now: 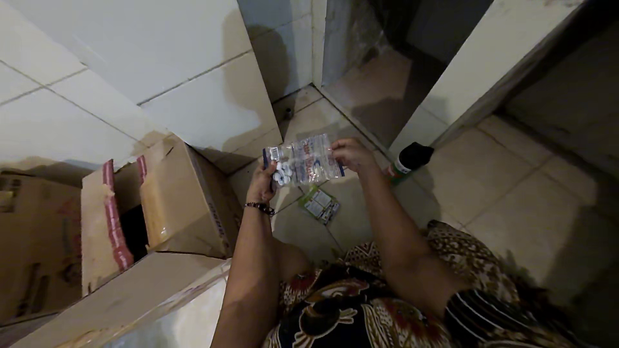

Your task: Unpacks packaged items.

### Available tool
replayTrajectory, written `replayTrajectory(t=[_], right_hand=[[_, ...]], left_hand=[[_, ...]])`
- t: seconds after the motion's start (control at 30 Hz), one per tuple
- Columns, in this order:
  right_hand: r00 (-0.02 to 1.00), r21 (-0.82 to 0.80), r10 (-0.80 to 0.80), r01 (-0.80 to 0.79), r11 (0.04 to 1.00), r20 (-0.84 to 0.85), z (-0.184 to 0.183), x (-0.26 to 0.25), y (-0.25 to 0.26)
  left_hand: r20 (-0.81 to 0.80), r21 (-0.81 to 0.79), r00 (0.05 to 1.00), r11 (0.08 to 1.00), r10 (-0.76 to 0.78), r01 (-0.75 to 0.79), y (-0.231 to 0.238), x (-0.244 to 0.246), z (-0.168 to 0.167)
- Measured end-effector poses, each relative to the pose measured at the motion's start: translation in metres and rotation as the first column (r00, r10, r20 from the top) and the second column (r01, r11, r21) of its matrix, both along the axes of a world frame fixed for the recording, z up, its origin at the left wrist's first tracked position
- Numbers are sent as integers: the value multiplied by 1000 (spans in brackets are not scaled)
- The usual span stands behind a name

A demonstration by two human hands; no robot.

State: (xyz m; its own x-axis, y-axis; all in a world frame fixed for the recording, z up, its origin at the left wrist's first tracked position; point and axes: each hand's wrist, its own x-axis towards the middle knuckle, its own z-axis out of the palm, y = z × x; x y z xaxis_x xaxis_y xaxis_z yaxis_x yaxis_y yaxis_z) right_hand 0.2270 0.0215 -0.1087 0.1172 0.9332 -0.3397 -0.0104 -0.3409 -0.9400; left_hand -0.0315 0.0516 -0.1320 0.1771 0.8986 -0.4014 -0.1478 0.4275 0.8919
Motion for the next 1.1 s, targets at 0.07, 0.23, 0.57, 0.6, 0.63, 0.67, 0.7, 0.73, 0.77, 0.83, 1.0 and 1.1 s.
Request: replayTrajectory(t=[0.07,0.23,0.57,0.6,0.63,0.67,0.7,0.73,0.77,0.83,1.0,1.1], right_hand=[[999,-58,-30,28,998,-28,-11,-1,1],[975,-114,13,-40,993,-222,-40,3,3],[945,-111,-11,-27,993,-326,-70,-5,-1],[944,-111,-4,-34,993,-330,-71,-5,-2],[945,-112,-2,-37,993,-327,-72,-5,-1],[946,-114,1,-40,993,-324,-72,-5,-1],[950,-113,1,-38,993,-312,-73,-6,-1],[953,-111,-1,-34,993,-302,-73,-7,-1],[956,-109,-6,-27,994,-293,-74,-8,-1],[959,-114,-22,-11,993,-283,-76,-10,0],[937,-153,-43,-11,988,-346,-85,-12,1],[908,-186,-105,30,982,-406,-88,-14,0]], left_hand=[[-29,-13,999,999,-33,33,0,-1,1],[-53,-53,997,997,-52,50,1,-4,-1],[-141,-65,989,997,-42,33,5,-4,-9],[-139,-67,990,997,-39,30,5,-4,-8],[-137,-68,990,997,-35,26,4,-3,-7],[-134,-67,991,998,-30,21,4,-2,-7],[-128,-63,991,998,-24,16,4,-1,-8],[-119,-62,993,998,-21,14,4,-1,-8],[-115,-61,993,998,-19,12,4,-1,-8],[-99,-53,995,999,-12,7,4,0,-8],[-101,-50,995,999,-4,-1,3,2,-6],[-104,-62,994,998,-16,9,2,2,-5]])
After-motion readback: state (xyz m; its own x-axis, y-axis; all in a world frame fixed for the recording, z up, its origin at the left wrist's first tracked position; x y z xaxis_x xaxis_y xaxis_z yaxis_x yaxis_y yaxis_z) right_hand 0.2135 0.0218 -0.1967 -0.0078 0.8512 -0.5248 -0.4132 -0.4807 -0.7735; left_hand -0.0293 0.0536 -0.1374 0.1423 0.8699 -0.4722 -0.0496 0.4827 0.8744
